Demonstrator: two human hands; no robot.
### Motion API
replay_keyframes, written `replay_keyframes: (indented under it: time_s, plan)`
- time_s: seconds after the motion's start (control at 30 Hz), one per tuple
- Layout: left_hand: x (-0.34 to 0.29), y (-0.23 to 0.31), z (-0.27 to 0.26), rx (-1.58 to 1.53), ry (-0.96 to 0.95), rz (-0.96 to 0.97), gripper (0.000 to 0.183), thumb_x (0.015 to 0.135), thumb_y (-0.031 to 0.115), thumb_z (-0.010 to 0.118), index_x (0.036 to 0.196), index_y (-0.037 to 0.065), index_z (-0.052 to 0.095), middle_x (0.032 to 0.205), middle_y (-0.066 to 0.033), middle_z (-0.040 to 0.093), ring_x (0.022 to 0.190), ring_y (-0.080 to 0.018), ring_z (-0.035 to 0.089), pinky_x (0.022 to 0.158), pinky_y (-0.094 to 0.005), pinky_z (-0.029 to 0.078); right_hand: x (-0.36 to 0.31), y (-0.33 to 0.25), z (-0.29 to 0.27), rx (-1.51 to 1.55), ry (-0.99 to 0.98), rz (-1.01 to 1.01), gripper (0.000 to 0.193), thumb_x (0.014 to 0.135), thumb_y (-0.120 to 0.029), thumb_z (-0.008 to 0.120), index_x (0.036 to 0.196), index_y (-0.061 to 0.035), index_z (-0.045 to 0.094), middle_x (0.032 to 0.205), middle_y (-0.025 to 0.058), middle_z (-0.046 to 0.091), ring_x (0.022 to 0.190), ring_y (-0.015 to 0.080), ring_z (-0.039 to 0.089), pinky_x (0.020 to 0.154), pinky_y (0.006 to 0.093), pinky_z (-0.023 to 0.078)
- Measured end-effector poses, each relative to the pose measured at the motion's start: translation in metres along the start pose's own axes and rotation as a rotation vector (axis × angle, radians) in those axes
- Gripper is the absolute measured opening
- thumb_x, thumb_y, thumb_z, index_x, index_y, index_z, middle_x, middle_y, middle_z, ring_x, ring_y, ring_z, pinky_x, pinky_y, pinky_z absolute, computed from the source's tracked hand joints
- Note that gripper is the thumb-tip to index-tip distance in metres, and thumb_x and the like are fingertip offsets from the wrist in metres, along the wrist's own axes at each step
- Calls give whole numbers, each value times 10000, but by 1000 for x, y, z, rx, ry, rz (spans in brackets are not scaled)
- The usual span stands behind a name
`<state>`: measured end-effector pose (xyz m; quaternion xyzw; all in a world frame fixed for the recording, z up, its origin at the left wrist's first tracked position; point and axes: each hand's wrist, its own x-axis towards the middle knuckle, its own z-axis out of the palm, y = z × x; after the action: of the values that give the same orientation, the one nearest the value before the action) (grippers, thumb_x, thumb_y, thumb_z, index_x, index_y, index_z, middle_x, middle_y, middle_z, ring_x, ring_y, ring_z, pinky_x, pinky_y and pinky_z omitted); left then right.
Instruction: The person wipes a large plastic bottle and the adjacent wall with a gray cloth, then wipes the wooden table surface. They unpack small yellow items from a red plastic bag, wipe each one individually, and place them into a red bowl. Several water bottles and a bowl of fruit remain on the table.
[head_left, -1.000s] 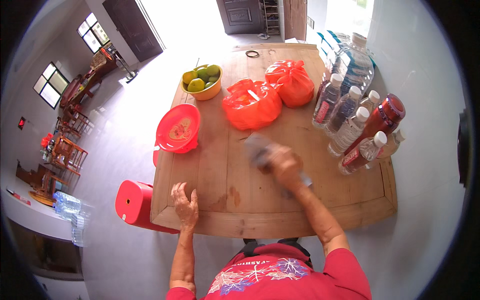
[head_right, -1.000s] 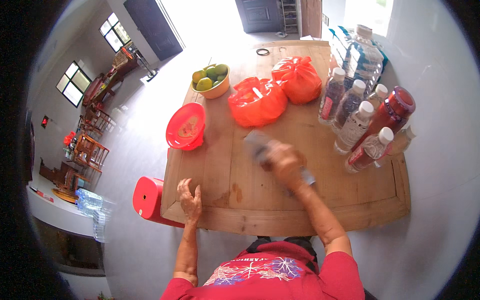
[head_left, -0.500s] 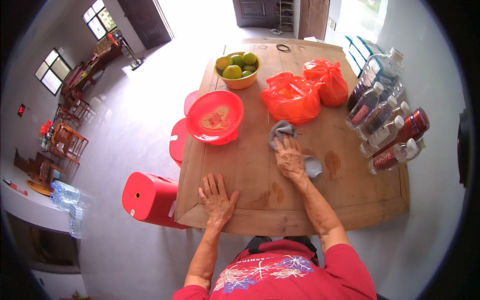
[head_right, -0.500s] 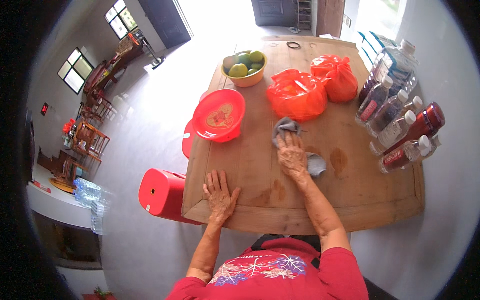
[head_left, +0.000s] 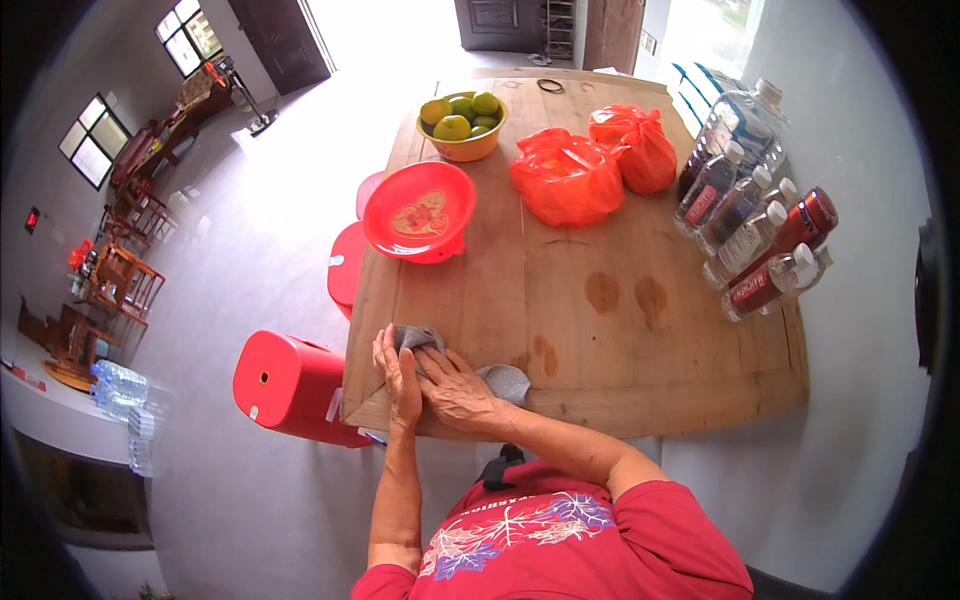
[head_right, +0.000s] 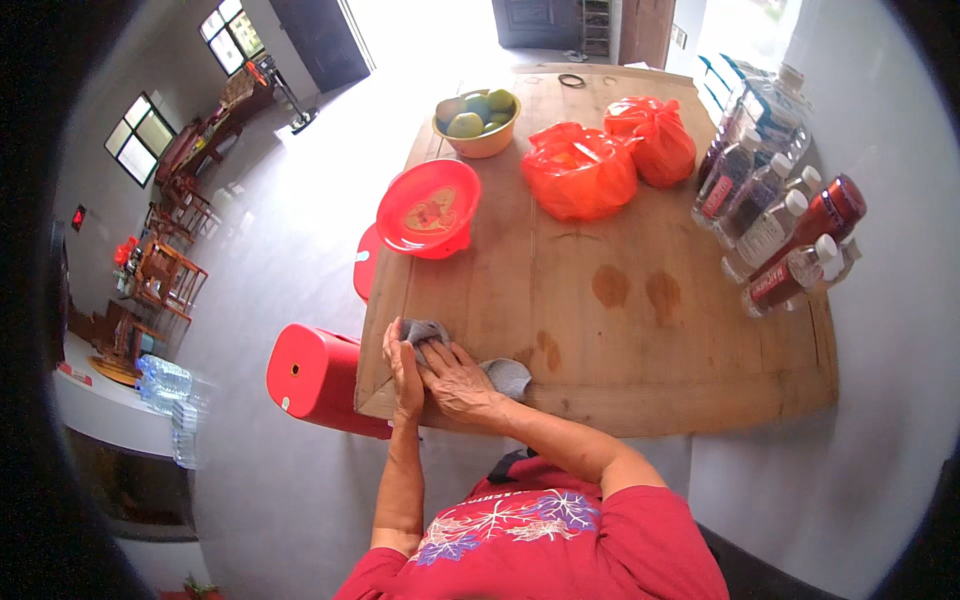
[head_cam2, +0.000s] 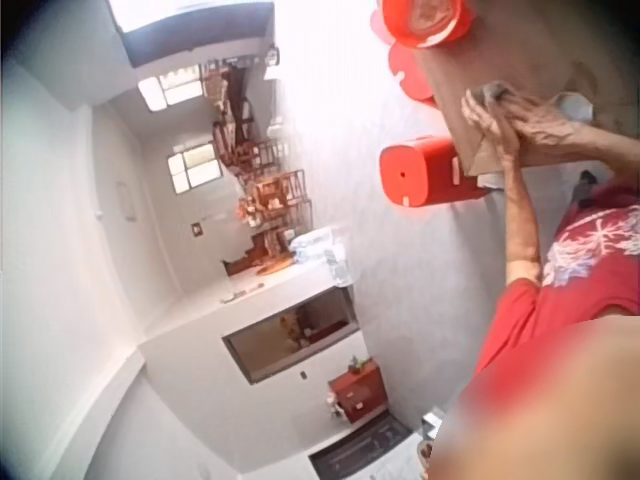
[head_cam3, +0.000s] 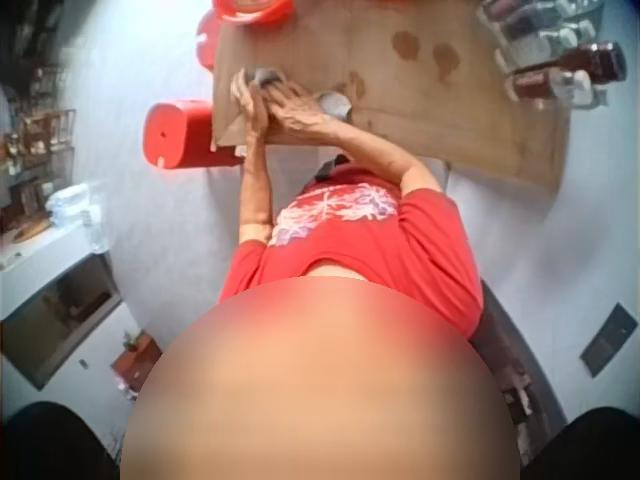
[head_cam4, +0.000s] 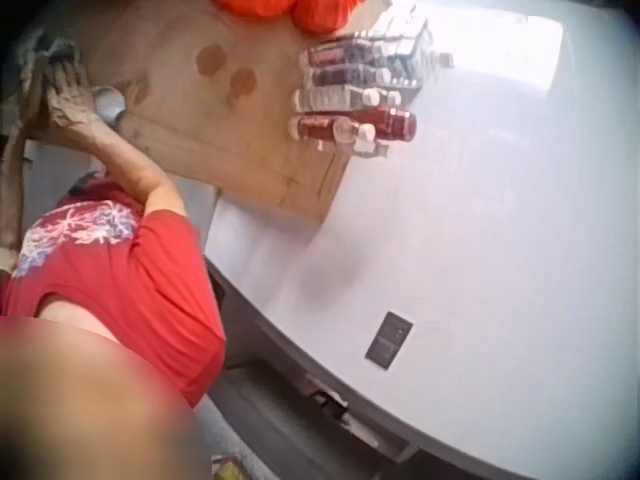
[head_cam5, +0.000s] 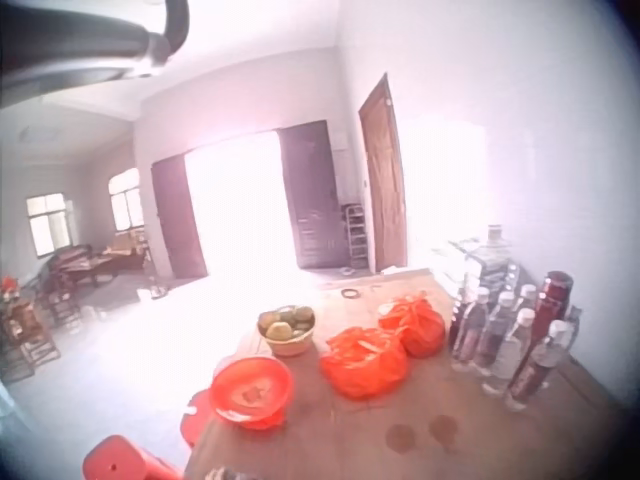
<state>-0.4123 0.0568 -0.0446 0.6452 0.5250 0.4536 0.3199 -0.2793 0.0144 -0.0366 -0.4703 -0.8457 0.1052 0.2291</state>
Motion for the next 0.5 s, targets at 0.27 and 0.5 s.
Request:
replay_keyframes:
  time_s: [0.27,0.5]
  plan:
    - [-11,3,28,853,-22,165,700,853,465,621,1407,109,384,1460,-231,286,1365,-415,243,1112,-545,206,-111,53,-57,-314,77,320,588,879,-253,504,1425,-66,396,1481,205,327,1393,313,289,1134,522,137]
    - [-10,4,33,919,-29,144,689,864,474,598,1413,120,381,1464,-205,301,1372,-401,247,1115,-520,215,-232,100,-123,-441,98,697,600,895,-323,492,1440,-101,376,1478,209,331,1384,339,298,1104,570,193]
